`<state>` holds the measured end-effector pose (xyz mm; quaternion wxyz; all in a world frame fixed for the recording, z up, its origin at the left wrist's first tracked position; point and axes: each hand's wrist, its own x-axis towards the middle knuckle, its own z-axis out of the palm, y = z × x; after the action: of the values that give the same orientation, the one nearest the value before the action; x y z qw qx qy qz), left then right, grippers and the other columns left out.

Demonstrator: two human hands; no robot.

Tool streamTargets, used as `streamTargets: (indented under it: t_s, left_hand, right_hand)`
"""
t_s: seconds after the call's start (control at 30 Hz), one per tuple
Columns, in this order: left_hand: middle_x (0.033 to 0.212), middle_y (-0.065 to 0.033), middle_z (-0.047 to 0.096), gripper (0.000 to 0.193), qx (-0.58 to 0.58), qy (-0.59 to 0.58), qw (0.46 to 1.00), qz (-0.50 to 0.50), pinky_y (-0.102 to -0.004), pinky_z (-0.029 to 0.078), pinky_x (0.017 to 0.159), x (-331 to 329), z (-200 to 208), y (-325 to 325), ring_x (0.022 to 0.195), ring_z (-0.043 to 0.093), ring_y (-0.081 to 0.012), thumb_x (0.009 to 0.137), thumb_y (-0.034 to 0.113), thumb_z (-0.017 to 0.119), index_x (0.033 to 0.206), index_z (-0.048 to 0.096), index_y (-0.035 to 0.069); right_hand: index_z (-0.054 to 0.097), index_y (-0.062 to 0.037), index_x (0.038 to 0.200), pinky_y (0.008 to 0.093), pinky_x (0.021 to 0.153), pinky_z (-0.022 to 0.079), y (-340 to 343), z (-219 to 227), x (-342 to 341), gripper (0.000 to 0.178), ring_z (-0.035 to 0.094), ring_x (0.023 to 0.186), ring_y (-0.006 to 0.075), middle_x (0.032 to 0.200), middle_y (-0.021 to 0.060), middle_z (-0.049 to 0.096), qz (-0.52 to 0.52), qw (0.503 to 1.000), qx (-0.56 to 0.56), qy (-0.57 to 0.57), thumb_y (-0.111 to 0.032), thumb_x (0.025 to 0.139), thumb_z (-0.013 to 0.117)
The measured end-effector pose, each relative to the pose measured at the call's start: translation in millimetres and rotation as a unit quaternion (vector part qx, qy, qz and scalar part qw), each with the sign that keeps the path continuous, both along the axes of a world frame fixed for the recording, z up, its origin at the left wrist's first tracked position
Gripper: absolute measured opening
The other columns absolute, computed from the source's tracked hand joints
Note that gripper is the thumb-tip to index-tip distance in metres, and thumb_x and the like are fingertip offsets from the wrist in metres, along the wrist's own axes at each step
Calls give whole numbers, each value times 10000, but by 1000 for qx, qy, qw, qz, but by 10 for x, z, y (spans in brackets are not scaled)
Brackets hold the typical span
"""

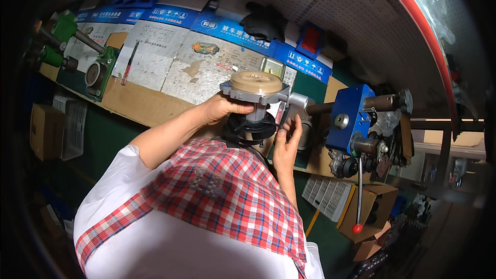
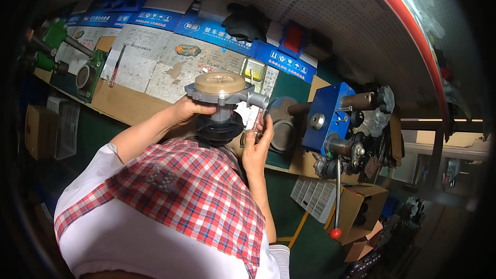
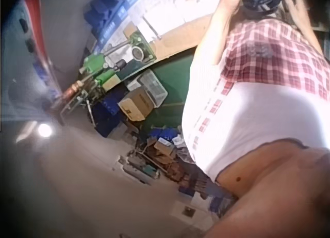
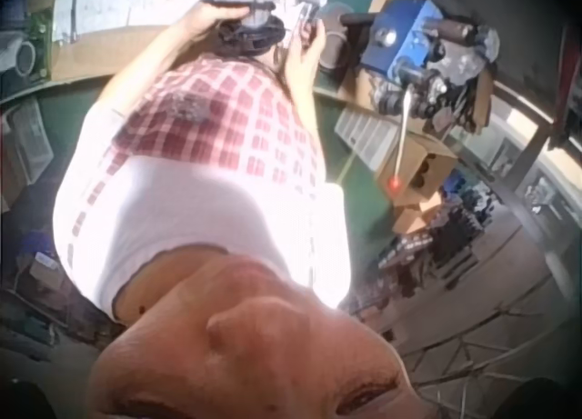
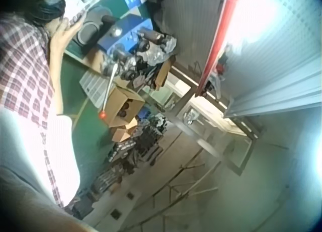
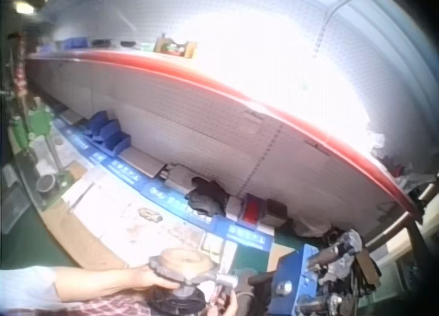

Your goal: The person assembles mechanical components at a workbench using a manual press and hand tools. They repeatedly place parts into the press, operate the lever, remove the assembled units, and place them on a nearby pallet. The person also retrieves additional parts from a box and moves a blue bin of components across the room.

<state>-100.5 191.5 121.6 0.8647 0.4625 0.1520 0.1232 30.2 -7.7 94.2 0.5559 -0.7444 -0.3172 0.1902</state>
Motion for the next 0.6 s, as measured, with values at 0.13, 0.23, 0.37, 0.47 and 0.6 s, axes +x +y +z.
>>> streamTargets:
  t_s: [0.13, 0.23, 0.37, 0.47, 0.6]
  left_hand:
    - [1180, -91, 622, 542, 15, 3, 1000, 4, -324, 417, 990, 12, -23, -6, 1112, 560, -188, 784, 128, 748, 1268, 537, 7]
    - [1174, -91, 625, 527, 18, 15, 1000, 1, -322, 420, 985, 19, -25, -3, 1106, 562, -186, 785, 132, 749, 1256, 549, 6]
    - [1149, -88, 635, 507, 17, 26, 999, 12, -321, 423, 979, 47, 51, -22, 1090, 567, -183, 787, 136, 751, 1240, 563, 9]
    - [1127, -82, 644, 482, 57, 61, 995, 48, -312, 431, 965, 103, 178, -89, 1069, 574, -171, 788, 134, 756, 1219, 579, 13]
    - [1115, -77, 651, 448, 185, 137, 972, 41, -292, 445, 939, 159, 187, -103, 1046, 579, -148, 790, 127, 759, 1193, 597, 17]
  right_hand:
    - [242, 4, 1448, 340, 952, 400, -18, 14, 31, 641, 483, 1122, 221, 1308, 169, 422, 2, 1000, 1, -2, -307, 970, 535]
    - [246, 0, 1448, 341, 950, 401, -10, 8, 19, 638, 485, 1119, 220, 1302, 165, 430, 3, 1000, 5, -9, -316, 972, 530]
    - [252, 1, 1446, 345, 958, 398, -32, -6, 38, 637, 485, 1123, 220, 1306, 164, 434, 8, 1000, 4, -4, -331, 974, 522]
    - [257, -2, 1445, 346, 965, 394, -48, -29, 60, 638, 483, 1132, 221, 1323, 168, 427, 12, 1000, -2, -20, -352, 976, 512]
    - [253, -9, 1450, 366, 983, 385, -48, -66, 53, 713, 476, 1148, 240, 1345, 173, 415, 39, 999, 5, -15, -433, 949, 533]
